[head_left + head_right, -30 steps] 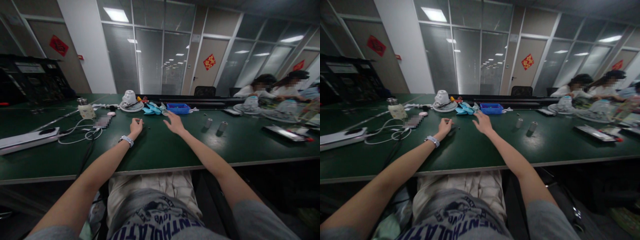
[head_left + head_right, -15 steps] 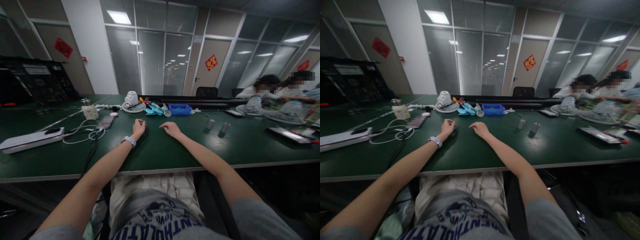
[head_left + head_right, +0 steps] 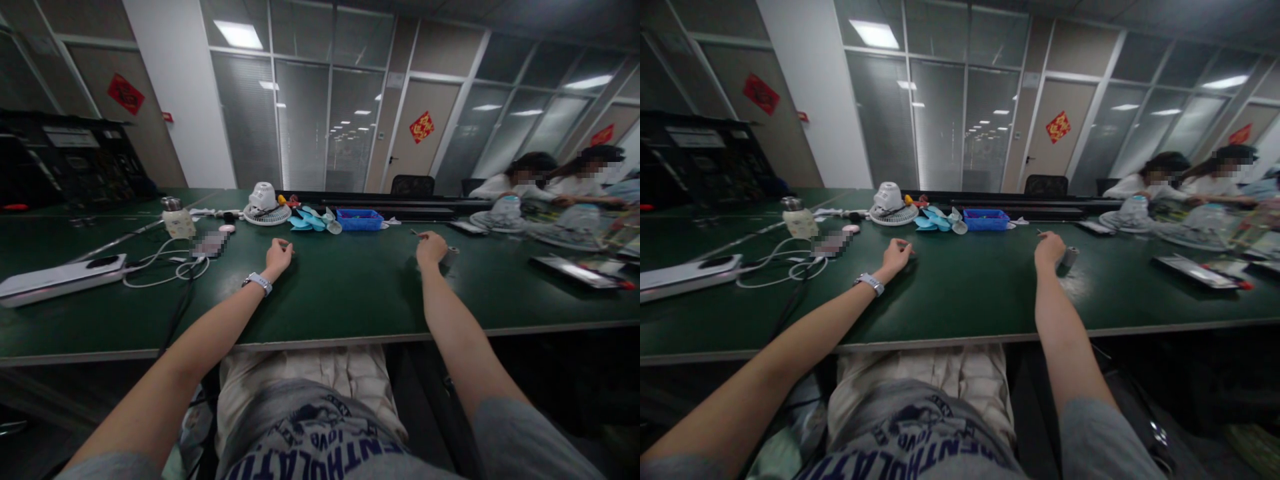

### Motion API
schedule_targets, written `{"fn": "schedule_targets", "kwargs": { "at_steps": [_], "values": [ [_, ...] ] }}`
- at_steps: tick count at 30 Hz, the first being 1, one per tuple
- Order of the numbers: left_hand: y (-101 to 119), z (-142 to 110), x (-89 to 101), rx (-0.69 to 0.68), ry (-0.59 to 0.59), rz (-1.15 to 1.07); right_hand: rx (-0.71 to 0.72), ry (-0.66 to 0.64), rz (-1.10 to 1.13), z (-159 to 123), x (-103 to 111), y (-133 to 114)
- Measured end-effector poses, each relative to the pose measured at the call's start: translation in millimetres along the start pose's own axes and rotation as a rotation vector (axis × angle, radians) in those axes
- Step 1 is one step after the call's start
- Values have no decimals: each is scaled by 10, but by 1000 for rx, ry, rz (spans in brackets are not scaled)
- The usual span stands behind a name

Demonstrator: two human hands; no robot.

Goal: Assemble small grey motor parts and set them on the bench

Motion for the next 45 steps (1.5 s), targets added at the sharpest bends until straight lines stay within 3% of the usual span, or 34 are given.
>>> {"fn": "schedule_targets", "kwargs": {
  "at_steps": [11,17,19,22,27,30,32,36,42,45],
  "values": [
    [-12,15,-19,-27,11,0,-54,-24,-40,-63,-21,15],
    [-14,29,-33,-40,11,2,-181,-165,-64,-166,-186,87],
    [4,22,-36,-52,5,-13,-110,-182,-32,-194,-255,-96],
    [103,-44,-21,-102,-2,-48,130,-250,94,-383,-446,-717],
    [461,-316,51,-326,24,-160,546,-446,491,-1236,-673,-2075],
    [629,-467,15,-456,-16,-213,663,-520,662,-1688,-636,-2529],
    [675,-514,-11,-482,-34,-216,700,-547,717,-1843,-607,-2638],
    [718,-511,-8,-448,-47,-205,701,-578,758,-1892,-607,-2618],
    [616,-345,203,-381,116,-188,681,-559,689,-1899,-555,-2590],
    [391,-190,33,-317,-22,-41,662,-522,637,-1787,-523,-2549]
  ]
}}
Point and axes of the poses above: each hand's wrist, its own z-axis towards the middle knuckle, its own x-axis out of the back of the hand, y = z × x, the point moved 9 cm from there along z, towards the middle knuckle, and after that the axes turned 6 degrees about x, right-handed, at the moved point
